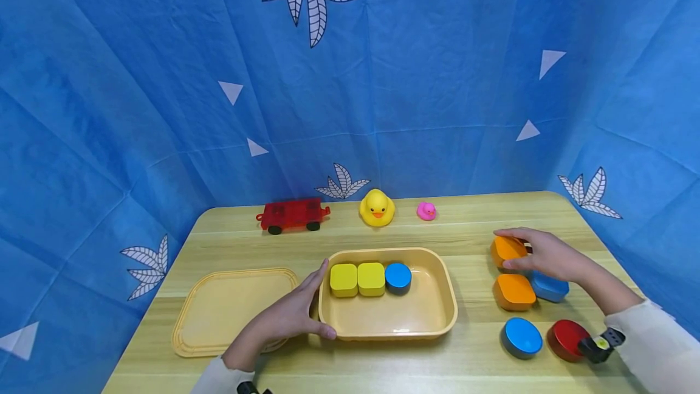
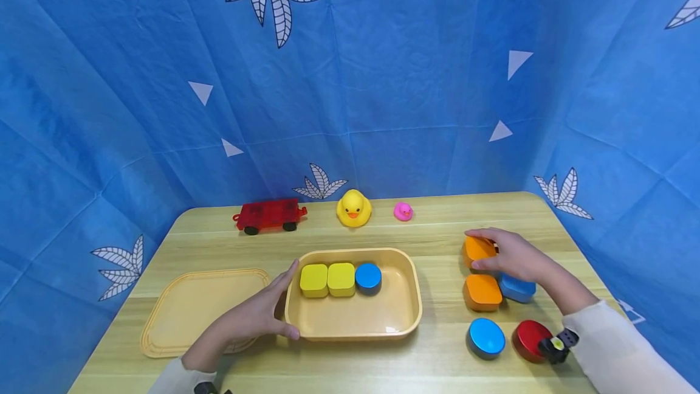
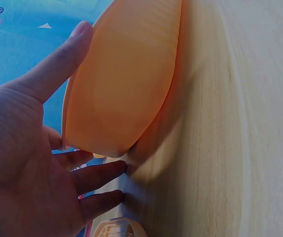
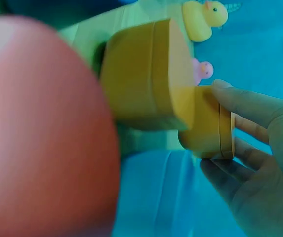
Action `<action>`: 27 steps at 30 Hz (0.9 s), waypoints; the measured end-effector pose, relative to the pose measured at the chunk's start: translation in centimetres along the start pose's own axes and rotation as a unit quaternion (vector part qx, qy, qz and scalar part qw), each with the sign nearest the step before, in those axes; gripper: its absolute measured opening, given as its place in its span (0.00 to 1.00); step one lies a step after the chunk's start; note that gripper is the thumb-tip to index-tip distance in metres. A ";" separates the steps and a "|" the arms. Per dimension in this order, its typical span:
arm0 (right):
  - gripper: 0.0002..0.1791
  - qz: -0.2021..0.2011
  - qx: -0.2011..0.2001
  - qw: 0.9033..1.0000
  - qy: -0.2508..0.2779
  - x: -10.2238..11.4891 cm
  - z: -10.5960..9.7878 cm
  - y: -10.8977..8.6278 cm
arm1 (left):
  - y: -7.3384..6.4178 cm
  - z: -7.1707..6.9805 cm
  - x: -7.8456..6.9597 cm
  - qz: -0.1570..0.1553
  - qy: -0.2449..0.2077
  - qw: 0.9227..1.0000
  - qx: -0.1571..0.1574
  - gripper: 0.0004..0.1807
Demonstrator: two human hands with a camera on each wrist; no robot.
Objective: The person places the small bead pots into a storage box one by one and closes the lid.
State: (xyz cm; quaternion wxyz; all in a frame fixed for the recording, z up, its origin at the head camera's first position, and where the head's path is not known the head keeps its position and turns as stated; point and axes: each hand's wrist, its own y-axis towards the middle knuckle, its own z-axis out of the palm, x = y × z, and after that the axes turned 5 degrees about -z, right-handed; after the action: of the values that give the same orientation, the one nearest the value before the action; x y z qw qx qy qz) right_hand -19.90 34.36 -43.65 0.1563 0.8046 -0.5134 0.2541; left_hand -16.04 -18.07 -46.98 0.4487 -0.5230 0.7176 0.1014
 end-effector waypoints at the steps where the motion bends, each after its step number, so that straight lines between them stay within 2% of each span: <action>1: 0.42 -0.001 -0.001 1.000 0.000 0.3 0.0 0.1 | 0.0 0.0 0.0 0.000 0.001 1.000 0.000 0.76; 13: 0.41 -0.032 -0.009 0.999 -0.003 4.0 0.2 0.7 | 0.0 0.0 0.0 0.002 0.005 1.000 0.000 0.75; 21: 0.38 -0.054 -0.017 0.998 0.004 6.0 0.5 1.1 | -0.1 0.0 -0.2 -0.011 -0.022 1.000 0.004 0.75; 27: 0.39 -0.079 -0.028 0.996 0.002 7.4 1.1 1.4 | -0.1 0.1 -0.3 -0.011 -0.025 1.000 0.005 0.75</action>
State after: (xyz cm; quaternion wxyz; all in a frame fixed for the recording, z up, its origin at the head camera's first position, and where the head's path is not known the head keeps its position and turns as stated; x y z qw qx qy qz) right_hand -18.39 27.67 -40.42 0.1990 0.8376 -0.4548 0.2280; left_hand -15.90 -17.91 -46.80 0.4700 -0.5261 0.7008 0.1062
